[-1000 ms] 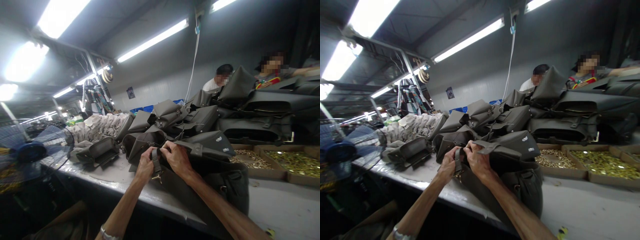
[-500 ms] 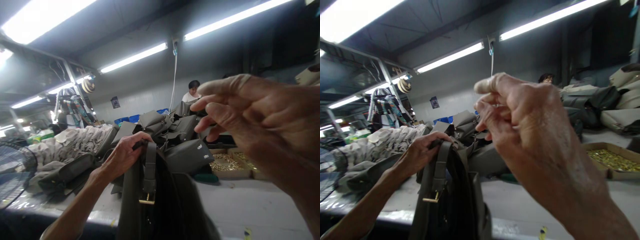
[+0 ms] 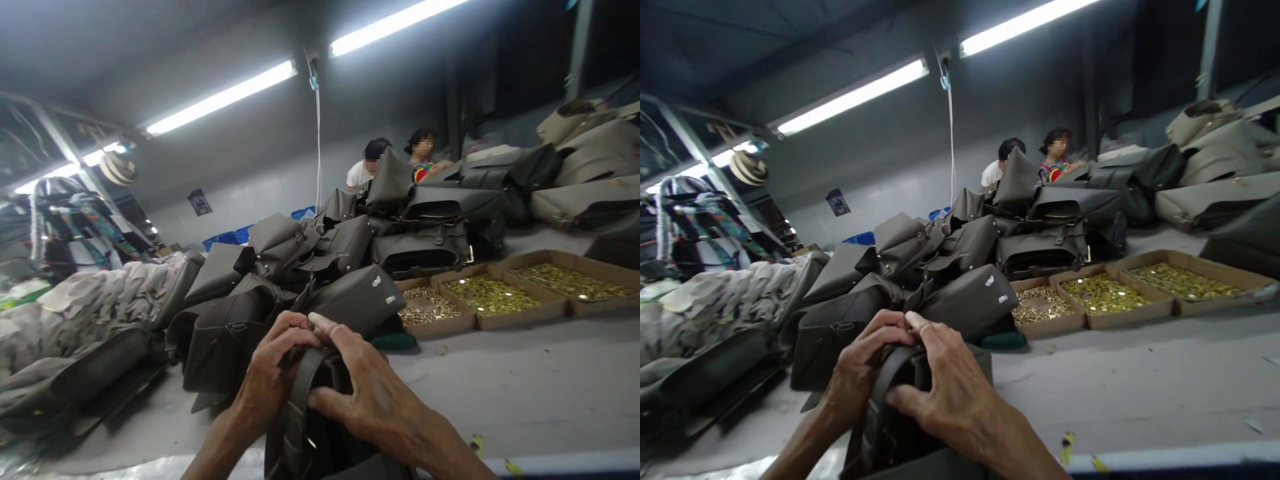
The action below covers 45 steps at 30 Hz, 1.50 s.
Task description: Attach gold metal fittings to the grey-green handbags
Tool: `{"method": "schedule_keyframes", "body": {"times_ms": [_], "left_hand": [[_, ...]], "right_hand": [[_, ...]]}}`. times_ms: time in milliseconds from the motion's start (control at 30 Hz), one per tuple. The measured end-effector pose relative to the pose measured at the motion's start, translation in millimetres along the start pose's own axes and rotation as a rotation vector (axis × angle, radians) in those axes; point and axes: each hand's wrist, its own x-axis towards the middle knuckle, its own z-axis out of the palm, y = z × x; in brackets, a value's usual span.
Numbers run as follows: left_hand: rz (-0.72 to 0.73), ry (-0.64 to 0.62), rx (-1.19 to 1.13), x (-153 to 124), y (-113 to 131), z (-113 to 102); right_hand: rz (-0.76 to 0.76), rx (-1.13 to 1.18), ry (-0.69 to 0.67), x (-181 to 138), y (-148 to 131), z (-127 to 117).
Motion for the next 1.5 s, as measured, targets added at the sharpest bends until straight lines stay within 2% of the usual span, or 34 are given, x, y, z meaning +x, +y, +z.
{"method": "schedule_keyframes", "body": {"times_ms": [67,133,200,300,367,433,500,600,733,833,967,1033,1167,1267,1400,1500], "left_hand": [[-0.050,-0.025,0.037,-10,-13,2],[-0.071,-0.019,0.150,-19,-17,-5],[-0.118,0.053,0.282,-26,-13,-18],[-0.312,0.187,0.353,-38,4,-39],[-0.447,0.121,0.329,-46,16,-45],[-0.550,-0.026,0.287,-53,24,-45],[-0.633,-0.096,0.197,-58,26,-39],[-0.717,-0.064,-0.015,-60,24,-31],[-0.792,-0.039,-0.377,-59,25,-27],[-0.872,-0.037,-0.652,-59,29,-26],[-0.983,0.018,-0.788,-62,32,-20],[-1.016,0.063,-0.819,-65,34,-15],[-1.012,0.079,-0.859,-68,37,-6],[-0.971,0.135,-0.859,-68,37,1],[-0.947,0.284,-0.877,-66,33,10],[-0.936,0.400,-0.920,-64,31,11]], "right_hand": [[0.056,0.001,-0.017,-1,8,16],[0.050,-0.033,-0.004,-3,12,30],[0.001,-0.105,0.038,-3,14,43],[-0.065,-0.212,0.098,-1,14,60],[-0.112,-0.258,0.127,0,13,68],[-0.161,-0.290,0.161,0,12,73],[-0.210,-0.309,0.207,-1,11,75],[-0.275,-0.328,0.256,-2,9,78],[-0.328,-0.333,0.253,-2,4,81],[-0.379,-0.309,0.207,-5,6,77],[-0.405,-0.233,0.066,-11,18,58],[-0.377,-0.198,0.041,-15,25,48],[-0.334,-0.137,0.086,-19,32,39],[-0.336,-0.116,0.132,-19,32,43],[-0.354,-0.100,0.196,-14,33,55],[-0.314,-0.028,0.260,-8,28,62]]}}
